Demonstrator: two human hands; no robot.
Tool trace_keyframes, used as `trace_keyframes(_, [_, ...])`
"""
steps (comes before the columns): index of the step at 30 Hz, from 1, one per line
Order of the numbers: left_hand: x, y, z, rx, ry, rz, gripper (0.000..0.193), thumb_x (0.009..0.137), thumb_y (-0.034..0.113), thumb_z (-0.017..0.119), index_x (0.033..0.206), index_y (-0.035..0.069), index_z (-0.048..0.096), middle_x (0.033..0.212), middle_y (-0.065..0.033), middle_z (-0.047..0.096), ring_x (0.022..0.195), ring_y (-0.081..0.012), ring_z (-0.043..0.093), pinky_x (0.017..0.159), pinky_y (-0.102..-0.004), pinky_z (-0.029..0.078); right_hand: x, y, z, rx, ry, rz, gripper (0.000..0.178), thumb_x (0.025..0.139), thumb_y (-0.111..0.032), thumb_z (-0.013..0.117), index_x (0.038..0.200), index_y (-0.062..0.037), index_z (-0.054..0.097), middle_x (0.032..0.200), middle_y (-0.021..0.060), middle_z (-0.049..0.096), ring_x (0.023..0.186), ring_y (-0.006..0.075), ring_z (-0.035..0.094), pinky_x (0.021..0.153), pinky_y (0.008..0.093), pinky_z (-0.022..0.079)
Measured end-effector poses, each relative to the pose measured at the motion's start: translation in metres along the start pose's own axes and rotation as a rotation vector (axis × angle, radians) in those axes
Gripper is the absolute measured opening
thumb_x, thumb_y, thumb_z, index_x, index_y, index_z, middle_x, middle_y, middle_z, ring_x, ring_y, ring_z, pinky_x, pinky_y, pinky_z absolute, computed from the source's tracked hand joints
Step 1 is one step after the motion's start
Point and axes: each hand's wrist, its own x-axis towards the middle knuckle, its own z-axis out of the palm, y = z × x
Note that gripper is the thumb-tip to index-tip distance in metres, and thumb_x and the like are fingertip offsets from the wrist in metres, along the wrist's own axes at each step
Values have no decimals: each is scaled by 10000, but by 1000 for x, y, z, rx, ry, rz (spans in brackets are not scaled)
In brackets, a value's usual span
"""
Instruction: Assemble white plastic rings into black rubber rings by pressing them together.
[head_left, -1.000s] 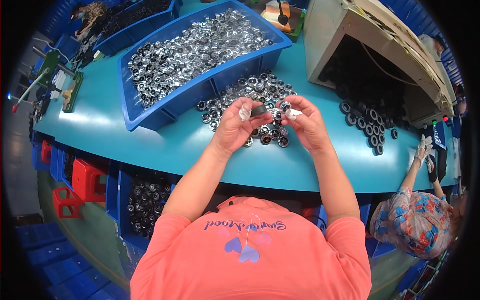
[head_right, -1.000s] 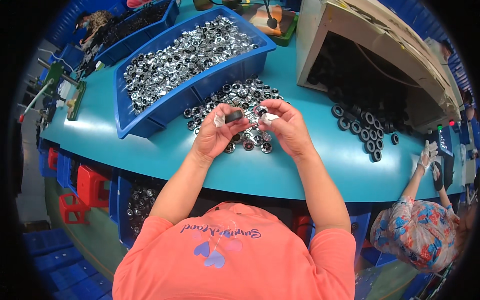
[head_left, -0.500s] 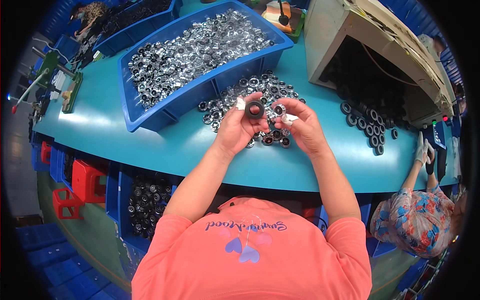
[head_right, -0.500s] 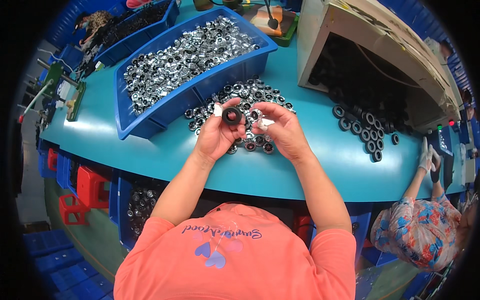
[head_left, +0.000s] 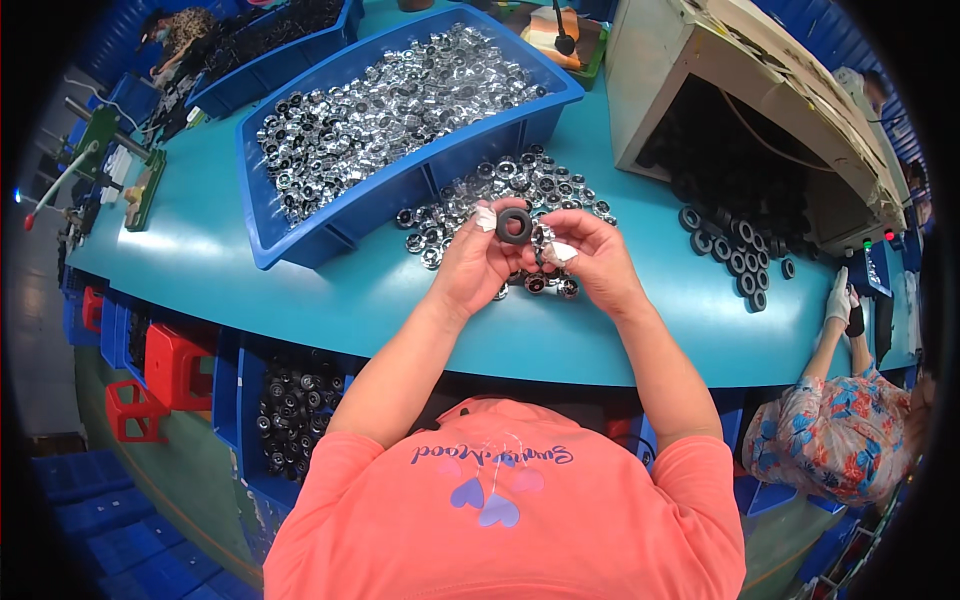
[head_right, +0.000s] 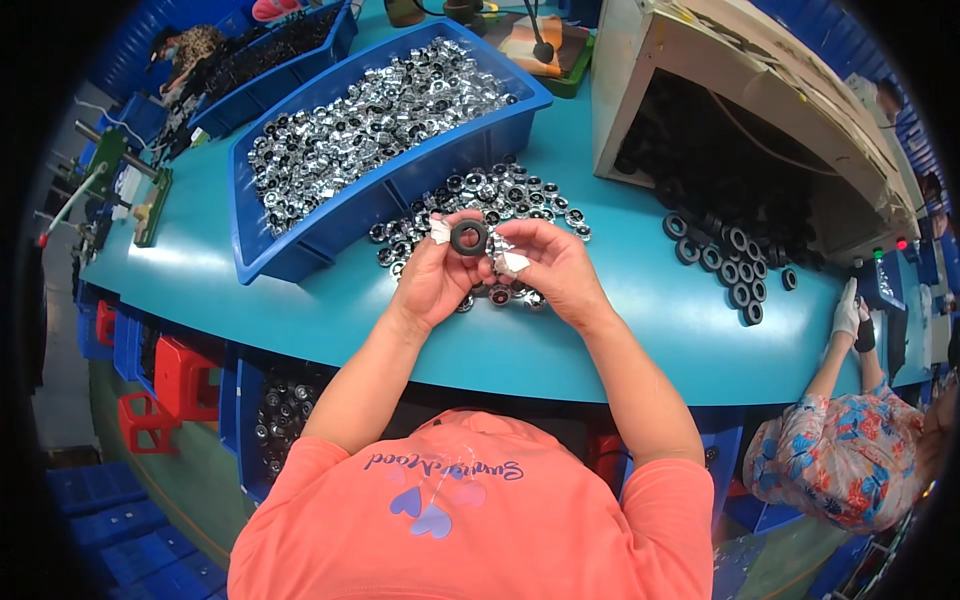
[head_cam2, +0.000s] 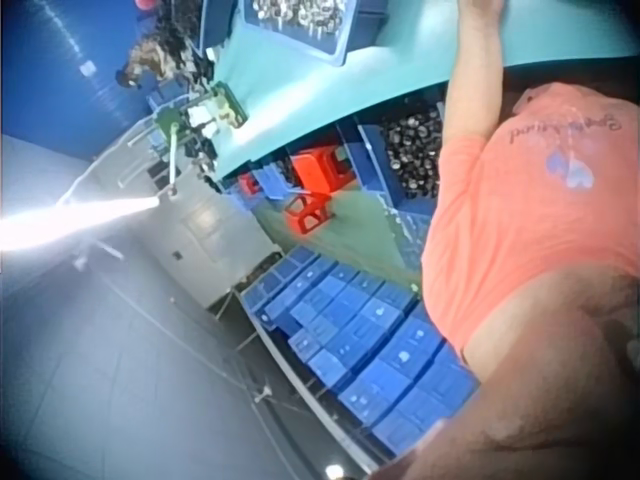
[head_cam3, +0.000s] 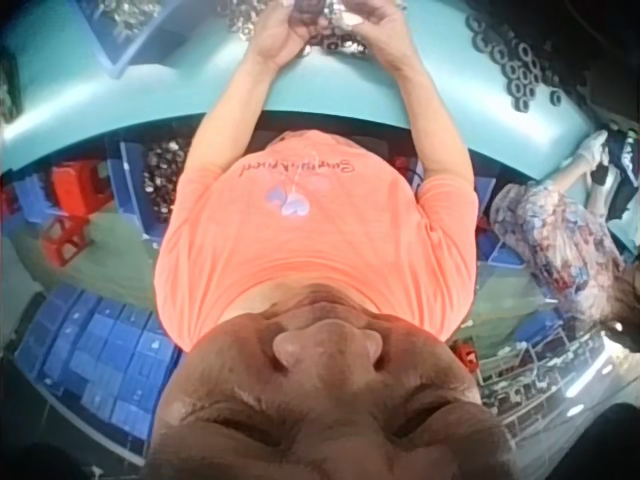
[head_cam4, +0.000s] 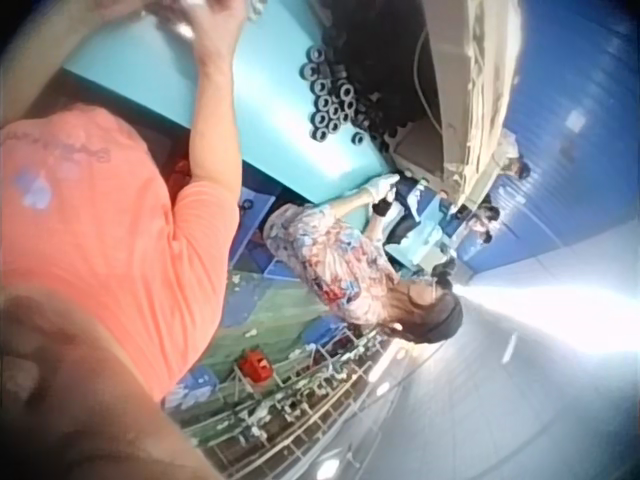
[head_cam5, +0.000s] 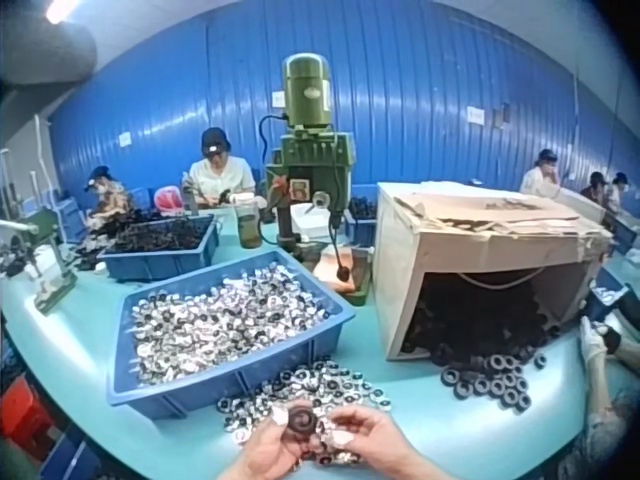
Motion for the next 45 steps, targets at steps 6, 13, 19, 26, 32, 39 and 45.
trace_keyframes(6, [0,-1,-2,31,8,5,483,1105,454,476,1355,46,546,1043,-53,643,834,-206,680,772,-375,607,1,0,-2,8,6,24,382,902,-13,736,1269,9,629,1124,105,714,993,194,733,830,306,594])
trace_keyframes(13, [0,-2,-2,21,5,10,474,1094,442,512,1358,49,545,1044,-60,648,842,-209,681,771,-368,602,1,1,-4,21,24,35,389,894,1,707,1274,4,624,1146,108,705,1028,184,711,856,312,596])
trace_keyframes(19, [0,-3,-6,20,-16,12,485,1078,447,546,1361,53,547,1040,-72,658,841,-216,682,769,-364,599,-1,0,2,-3,72,-78,438,866,48,698,1290,3,597,1178,117,663,1055,198,694,927,325,579])
trace_keyframes(26, [0,-5,-5,42,-12,8,502,1073,461,545,1369,56,548,1036,-64,666,845,-219,686,775,-383,599,-2,10,2,-296,137,-394,297,828,-6,798,1094,-40,671,1132,84,700,1023,159,677,896,334,566])
trace_keyframes(32, [-3,-5,4,89,-52,0,459,1071,417,571,1356,57,566,1100,-56,678,922,-197,703,780,-368,612,-2,-1,18,-785,210,-663,210,738,-39,829,903,-79,706,1065,61,731,976,230,679,865,353,533])
trace_keyframes(39, [-3,-9,6,169,-47,61,417,1079,374,569,1358,63,575,1138,-52,678,994,-177,701,816,-351,614,-2,0,19,-936,233,-746,224,720,-36,814,909,-89,709,1004,70,731,932,273,668,863,379,521])
trace_keyframes(45, [-5,-10,9,263,45,84,441,1057,374,606,1372,65,587,1150,-17,667,994,-138,666,911,-338,566,-2,-3,15,-976,200,-802,284,710,-32,816,974,-84,726,992,74,723,927,281,666,843,385,525])
